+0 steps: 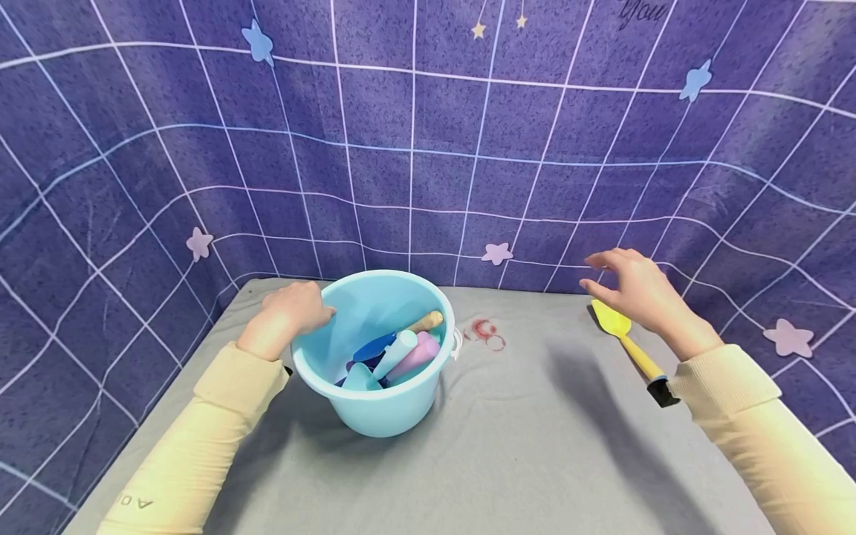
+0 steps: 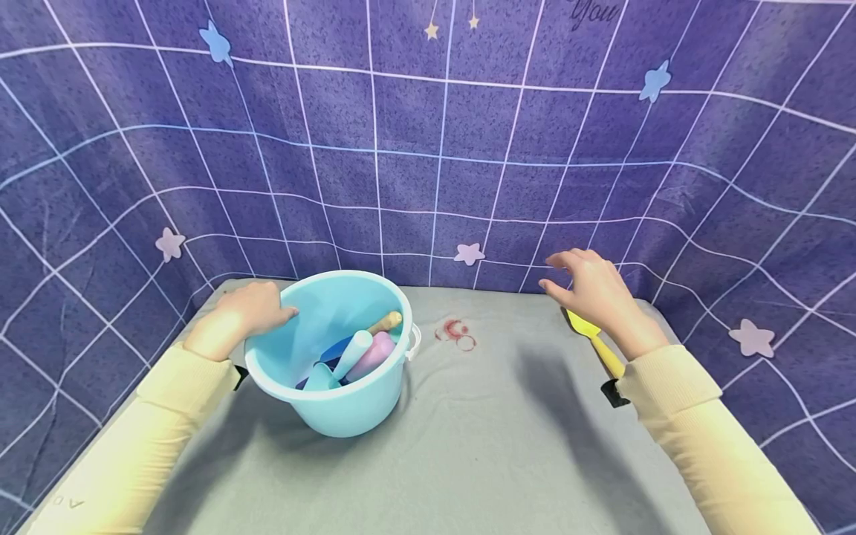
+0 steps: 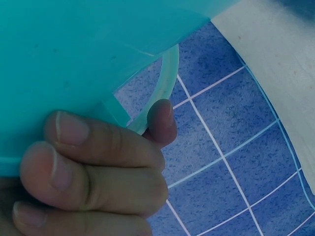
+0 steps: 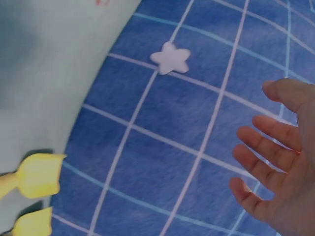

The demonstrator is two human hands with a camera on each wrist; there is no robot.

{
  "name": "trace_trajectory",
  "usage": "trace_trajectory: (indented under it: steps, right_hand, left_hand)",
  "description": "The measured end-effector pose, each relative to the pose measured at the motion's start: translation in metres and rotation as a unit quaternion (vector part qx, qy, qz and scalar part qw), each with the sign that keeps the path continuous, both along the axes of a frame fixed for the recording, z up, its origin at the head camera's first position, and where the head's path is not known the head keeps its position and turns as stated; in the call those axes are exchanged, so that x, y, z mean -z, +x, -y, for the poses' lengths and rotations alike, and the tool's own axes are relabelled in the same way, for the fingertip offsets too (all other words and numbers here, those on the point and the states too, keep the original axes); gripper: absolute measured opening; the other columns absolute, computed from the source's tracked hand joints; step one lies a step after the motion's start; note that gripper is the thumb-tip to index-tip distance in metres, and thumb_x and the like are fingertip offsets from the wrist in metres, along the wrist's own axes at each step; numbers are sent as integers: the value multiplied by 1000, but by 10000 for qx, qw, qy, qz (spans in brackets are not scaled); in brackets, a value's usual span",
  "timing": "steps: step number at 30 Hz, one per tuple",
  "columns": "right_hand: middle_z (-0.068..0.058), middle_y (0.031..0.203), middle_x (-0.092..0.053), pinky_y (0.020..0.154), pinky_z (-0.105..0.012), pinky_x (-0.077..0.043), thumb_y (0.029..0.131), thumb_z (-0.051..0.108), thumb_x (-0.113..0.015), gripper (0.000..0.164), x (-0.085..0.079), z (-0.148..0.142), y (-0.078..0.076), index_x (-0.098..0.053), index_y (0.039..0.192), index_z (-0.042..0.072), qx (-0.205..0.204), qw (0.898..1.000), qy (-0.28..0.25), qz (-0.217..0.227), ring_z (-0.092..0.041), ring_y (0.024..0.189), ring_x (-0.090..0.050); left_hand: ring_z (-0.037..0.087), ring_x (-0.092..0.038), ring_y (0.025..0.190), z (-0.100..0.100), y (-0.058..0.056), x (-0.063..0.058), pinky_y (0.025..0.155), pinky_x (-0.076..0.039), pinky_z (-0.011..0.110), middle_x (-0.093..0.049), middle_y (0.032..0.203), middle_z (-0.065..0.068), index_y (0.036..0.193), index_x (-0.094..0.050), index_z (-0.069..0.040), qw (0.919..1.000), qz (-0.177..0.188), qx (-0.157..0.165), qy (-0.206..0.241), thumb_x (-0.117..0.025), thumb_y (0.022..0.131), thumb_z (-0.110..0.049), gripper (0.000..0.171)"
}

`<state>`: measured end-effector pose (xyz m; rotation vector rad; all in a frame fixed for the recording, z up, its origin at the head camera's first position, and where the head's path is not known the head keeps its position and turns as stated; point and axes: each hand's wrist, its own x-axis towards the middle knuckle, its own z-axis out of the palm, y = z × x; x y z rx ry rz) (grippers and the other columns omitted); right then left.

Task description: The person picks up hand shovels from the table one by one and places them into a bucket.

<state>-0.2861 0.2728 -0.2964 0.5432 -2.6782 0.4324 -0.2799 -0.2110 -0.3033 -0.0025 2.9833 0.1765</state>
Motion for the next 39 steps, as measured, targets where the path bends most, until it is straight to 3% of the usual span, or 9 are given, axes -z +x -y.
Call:
trace_trajectory:
  steps: [9, 21, 30, 39]
  right_hand:
    - [-23, 109, -63, 76, -57, -43, 86, 35, -64, 46, 25, -30, -4, -60, 117, 1, 775, 9960, -260, 372, -38, 97, -59]
    - [-28, 107, -62, 75, -55, -44, 88, 35, -61, 49, 69, -70, -11, -56, 115, -6, 1433, 9862, -564, 613, -44, 95, -58]
    - [-34, 102, -59, 79, -56, -43, 87, 31, -60, 54, 100, -94, -17, -53, 112, -16, 1566, 9805, -447, 1102, -50, 93, -55]
    - [-34, 106, -59, 80, -56, -44, 88, 39, -58, 66, 120, -103, -15, -48, 119, -19, 1694, 9600, -154, 2222, -48, 94, -56]
  left_hand:
    - [31, -59, 80, 0, 0, 1, 59, -45, 41, -59, 87, 15, 83, -59, -4, 10000, 6, -5, 15, -51, 89, -36, 33]
    - [31, -59, 79, -1, 1, 1, 60, -45, 42, -59, 88, 16, 85, -60, -3, 10000, 11, -6, 22, -51, 89, -35, 34]
    - [30, -59, 78, 0, 2, 0, 60, -46, 41, -59, 87, 15, 84, -59, -3, 10000, -34, -2, 37, -51, 89, -35, 33]
    - [31, -59, 78, 0, 2, 1, 60, -46, 42, -59, 88, 16, 89, -60, -1, 10000, -51, 0, 27, -52, 89, -35, 35]
